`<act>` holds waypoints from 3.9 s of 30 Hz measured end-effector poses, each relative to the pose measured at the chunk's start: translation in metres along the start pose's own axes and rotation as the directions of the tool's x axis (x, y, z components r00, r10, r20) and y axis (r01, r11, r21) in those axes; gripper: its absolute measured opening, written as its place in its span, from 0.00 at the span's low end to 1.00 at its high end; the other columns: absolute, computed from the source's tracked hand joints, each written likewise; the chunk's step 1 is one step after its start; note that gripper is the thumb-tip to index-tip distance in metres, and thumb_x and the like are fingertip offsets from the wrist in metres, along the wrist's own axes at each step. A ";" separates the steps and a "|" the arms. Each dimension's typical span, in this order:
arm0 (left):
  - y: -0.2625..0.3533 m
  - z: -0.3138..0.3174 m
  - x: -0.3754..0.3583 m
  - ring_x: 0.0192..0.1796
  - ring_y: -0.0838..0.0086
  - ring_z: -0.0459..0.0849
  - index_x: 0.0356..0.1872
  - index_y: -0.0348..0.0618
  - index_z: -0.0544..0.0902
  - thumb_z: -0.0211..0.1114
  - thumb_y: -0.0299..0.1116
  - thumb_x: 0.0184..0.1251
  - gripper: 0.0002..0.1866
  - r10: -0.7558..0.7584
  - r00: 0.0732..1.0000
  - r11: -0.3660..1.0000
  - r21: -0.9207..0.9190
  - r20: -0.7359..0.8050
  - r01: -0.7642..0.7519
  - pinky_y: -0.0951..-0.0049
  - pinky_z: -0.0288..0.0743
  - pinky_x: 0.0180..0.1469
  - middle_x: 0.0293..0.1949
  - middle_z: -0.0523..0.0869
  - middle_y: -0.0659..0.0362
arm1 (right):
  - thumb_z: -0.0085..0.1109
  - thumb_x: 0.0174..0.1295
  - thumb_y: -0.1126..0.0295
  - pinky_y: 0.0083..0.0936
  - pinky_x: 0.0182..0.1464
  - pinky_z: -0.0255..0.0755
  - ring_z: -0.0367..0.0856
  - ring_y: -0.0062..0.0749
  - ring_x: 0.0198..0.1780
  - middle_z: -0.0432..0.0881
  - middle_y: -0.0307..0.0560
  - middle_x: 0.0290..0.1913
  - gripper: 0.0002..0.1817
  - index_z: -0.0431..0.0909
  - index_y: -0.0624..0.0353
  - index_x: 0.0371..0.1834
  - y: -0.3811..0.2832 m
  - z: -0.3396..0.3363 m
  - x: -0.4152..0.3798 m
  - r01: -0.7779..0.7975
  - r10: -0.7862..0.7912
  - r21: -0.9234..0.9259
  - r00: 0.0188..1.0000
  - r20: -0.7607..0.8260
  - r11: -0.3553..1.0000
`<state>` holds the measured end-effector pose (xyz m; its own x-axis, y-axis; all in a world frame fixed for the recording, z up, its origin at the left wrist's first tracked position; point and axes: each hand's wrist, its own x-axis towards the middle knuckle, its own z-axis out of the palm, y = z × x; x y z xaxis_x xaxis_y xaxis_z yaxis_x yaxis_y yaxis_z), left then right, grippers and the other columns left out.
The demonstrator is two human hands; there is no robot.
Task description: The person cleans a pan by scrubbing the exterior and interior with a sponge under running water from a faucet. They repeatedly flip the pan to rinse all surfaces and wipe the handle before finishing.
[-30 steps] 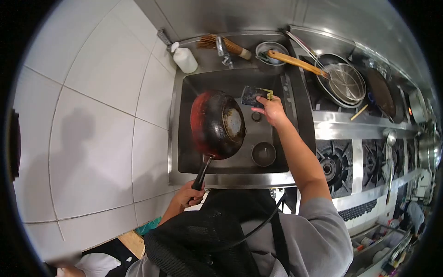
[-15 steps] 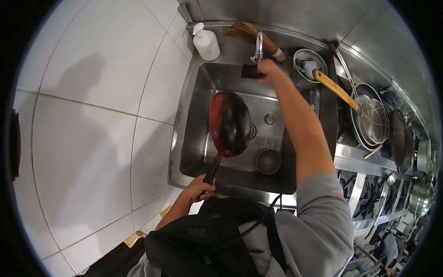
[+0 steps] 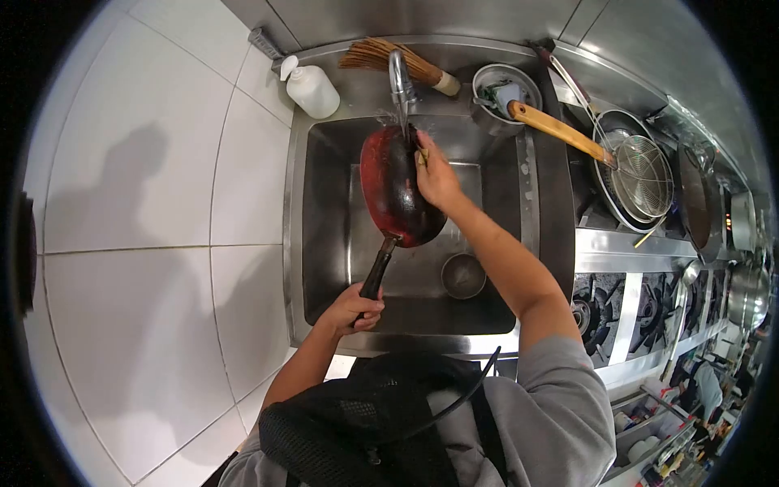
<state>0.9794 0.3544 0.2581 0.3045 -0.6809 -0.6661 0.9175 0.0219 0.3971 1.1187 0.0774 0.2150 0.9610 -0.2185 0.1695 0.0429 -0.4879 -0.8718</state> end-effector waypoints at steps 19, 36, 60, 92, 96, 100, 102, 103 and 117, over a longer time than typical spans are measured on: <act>0.003 0.030 -0.028 0.12 0.79 0.66 0.37 0.43 0.67 0.64 0.19 0.58 0.14 0.051 0.989 0.972 0.236 -0.139 -0.017 0.75 0.55 0.15 0.17 0.69 0.62 | 0.54 0.66 0.60 0.55 0.76 0.47 0.60 0.56 0.73 0.67 0.54 0.70 0.26 0.71 0.49 0.68 -0.051 -0.010 -0.008 0.659 -0.617 -0.220 0.751 0.234 0.719; -0.015 0.039 -0.046 0.12 0.80 0.66 0.36 0.42 0.66 0.65 0.20 0.57 0.14 0.095 0.973 0.948 0.318 -0.211 -0.024 0.76 0.56 0.14 0.17 0.70 0.62 | 0.52 0.68 0.56 0.60 0.74 0.50 0.51 0.63 0.77 0.61 0.43 0.75 0.18 0.79 0.35 0.60 -0.099 -0.006 -0.063 0.644 -0.554 -0.352 0.765 0.329 0.680; -0.044 0.011 -0.069 0.22 0.62 0.80 0.38 0.37 0.73 0.67 0.26 0.52 0.14 0.665 0.741 0.335 0.926 -0.099 -0.176 0.66 0.74 0.29 0.22 0.80 0.56 | 0.42 0.74 0.42 0.59 0.52 0.73 0.80 0.48 0.54 0.79 0.47 0.59 0.32 0.69 0.54 0.68 0.063 -0.057 -0.024 -0.752 0.620 0.347 0.659 0.427 0.561; -0.074 -0.033 -0.076 0.46 0.48 0.85 0.47 0.31 0.79 0.71 0.38 0.59 0.22 0.541 0.689 0.413 0.866 -0.482 0.282 0.57 0.75 0.51 0.40 0.86 0.40 | 0.57 0.63 0.65 0.45 0.54 0.75 0.82 0.60 0.49 0.85 0.59 0.46 0.15 0.82 0.63 0.46 0.002 -0.062 0.019 0.307 -0.271 -0.433 0.952 0.145 0.847; -0.083 -0.048 -0.091 0.45 0.46 0.85 0.42 0.33 0.80 0.70 0.37 0.60 0.17 0.471 0.665 0.544 0.784 -0.580 0.299 0.58 0.76 0.46 0.37 0.85 0.40 | 0.56 0.60 0.66 0.48 0.58 0.74 0.80 0.59 0.54 0.81 0.62 0.53 0.15 0.82 0.62 0.46 -0.018 -0.048 0.069 0.619 -0.629 -0.545 0.751 0.202 0.565; -0.091 -0.047 -0.094 0.28 0.58 0.85 0.36 0.31 0.78 0.69 0.34 0.60 0.14 0.525 0.629 0.596 0.775 -0.574 0.211 0.61 0.77 0.34 0.25 0.83 0.46 | 0.57 0.59 0.66 0.48 0.55 0.75 0.80 0.58 0.53 0.80 0.66 0.54 0.16 0.81 0.63 0.46 -0.045 -0.021 0.099 0.282 0.019 -0.541 0.875 0.484 0.792; -0.075 -0.018 -0.101 0.18 0.69 0.80 0.32 0.32 0.76 0.69 0.32 0.61 0.13 0.410 0.651 0.743 0.647 -0.639 0.168 0.66 0.73 0.23 0.18 0.79 0.53 | 0.57 0.59 0.65 0.46 0.52 0.77 0.81 0.57 0.51 0.81 0.67 0.51 0.16 0.81 0.63 0.46 -0.034 -0.015 0.104 0.335 -0.022 -0.516 0.854 0.520 0.788; -0.078 -0.018 -0.101 0.16 0.72 0.77 0.30 0.34 0.75 0.69 0.32 0.62 0.12 0.420 0.658 0.763 0.636 -0.625 0.117 0.68 0.70 0.20 0.16 0.78 0.56 | 0.58 0.59 0.67 0.45 0.49 0.79 0.82 0.54 0.49 0.82 0.63 0.49 0.16 0.80 0.63 0.48 -0.032 -0.016 0.102 0.239 0.002 -0.450 0.881 0.473 0.860; -0.076 -0.023 -0.087 0.12 0.76 0.73 0.30 0.40 0.72 0.69 0.32 0.65 0.12 0.370 0.782 0.843 0.535 -0.502 -0.055 0.72 0.67 0.14 0.14 0.74 0.62 | 0.58 0.67 0.73 0.39 0.46 0.85 0.74 0.31 0.60 0.74 0.43 0.60 0.19 0.74 0.63 0.60 -0.015 -0.117 0.058 -0.424 0.342 0.631 0.904 0.256 0.650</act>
<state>0.8887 0.4289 0.2716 0.7057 -0.1571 -0.6909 0.6198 -0.3357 0.7093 1.1415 -0.0264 0.2918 0.9535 -0.1481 -0.2625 -0.2076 0.3085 -0.9283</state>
